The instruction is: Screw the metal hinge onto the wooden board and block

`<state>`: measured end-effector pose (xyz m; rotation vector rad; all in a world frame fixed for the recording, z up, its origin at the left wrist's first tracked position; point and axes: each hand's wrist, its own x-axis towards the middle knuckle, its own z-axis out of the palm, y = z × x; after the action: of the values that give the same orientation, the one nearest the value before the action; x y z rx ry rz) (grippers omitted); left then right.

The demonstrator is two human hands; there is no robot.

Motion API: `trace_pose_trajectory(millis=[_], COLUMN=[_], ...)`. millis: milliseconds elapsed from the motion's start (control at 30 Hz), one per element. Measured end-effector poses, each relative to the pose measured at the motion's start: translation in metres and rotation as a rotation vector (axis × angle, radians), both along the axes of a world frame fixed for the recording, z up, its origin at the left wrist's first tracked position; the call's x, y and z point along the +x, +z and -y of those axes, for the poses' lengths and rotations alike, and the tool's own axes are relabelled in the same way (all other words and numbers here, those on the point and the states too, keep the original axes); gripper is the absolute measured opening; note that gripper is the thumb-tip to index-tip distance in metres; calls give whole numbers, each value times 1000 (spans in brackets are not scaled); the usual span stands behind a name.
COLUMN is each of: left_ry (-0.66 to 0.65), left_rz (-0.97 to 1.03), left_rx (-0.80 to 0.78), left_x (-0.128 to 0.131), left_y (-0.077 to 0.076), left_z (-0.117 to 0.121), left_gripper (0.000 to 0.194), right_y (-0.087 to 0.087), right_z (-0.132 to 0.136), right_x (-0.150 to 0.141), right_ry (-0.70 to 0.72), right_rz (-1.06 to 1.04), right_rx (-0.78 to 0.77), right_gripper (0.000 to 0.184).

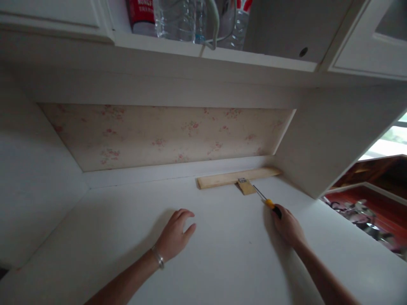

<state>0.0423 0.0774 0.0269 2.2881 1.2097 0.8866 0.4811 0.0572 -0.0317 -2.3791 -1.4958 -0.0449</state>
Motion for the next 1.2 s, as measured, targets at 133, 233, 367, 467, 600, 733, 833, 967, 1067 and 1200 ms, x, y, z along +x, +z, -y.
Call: trace_pose_trajectory(millis=[133,233,367,467,600,733,833,967,1067,1200], left_ry=[184,306,404,357,283,324,334,253,215,162], left_rz=[132,254,337,438,559,563,601,678,721,738], left_rx=[-191,-312,-310,-327,-421,-550,-615,-664,-675,-689], left_x=[-74,-119,-152,-156,-150,-143,-135,-125,-121,-121], left_y=[-8,-18,-17,-8,-7,-11,-9,-9,-15,-22], left_z=[45,67,82,85,89,92,91,91,94,97], left_gripper=[25,26,18,20,20,20,19,16,17,17], right_y=[1,2,5,9,13,14,14,14,18,34], right_z=[-22,-30,-35,-42,-51,-49,-40,-25,-16,1], right_x=[1,-1,-4,-4,-2,-9,-19,-26,-31,-78], right_ry=[20,11,-32,-52,-44,-58,-37,16,34,143], right_rz=[7,11,22,29,39,86,188,270,295,263], right_rx=[-29,-50,-75,-87,-104,-100,-41,-2,15,160], right_gripper=[44,44,46,47,47,50,50,48,49,47])
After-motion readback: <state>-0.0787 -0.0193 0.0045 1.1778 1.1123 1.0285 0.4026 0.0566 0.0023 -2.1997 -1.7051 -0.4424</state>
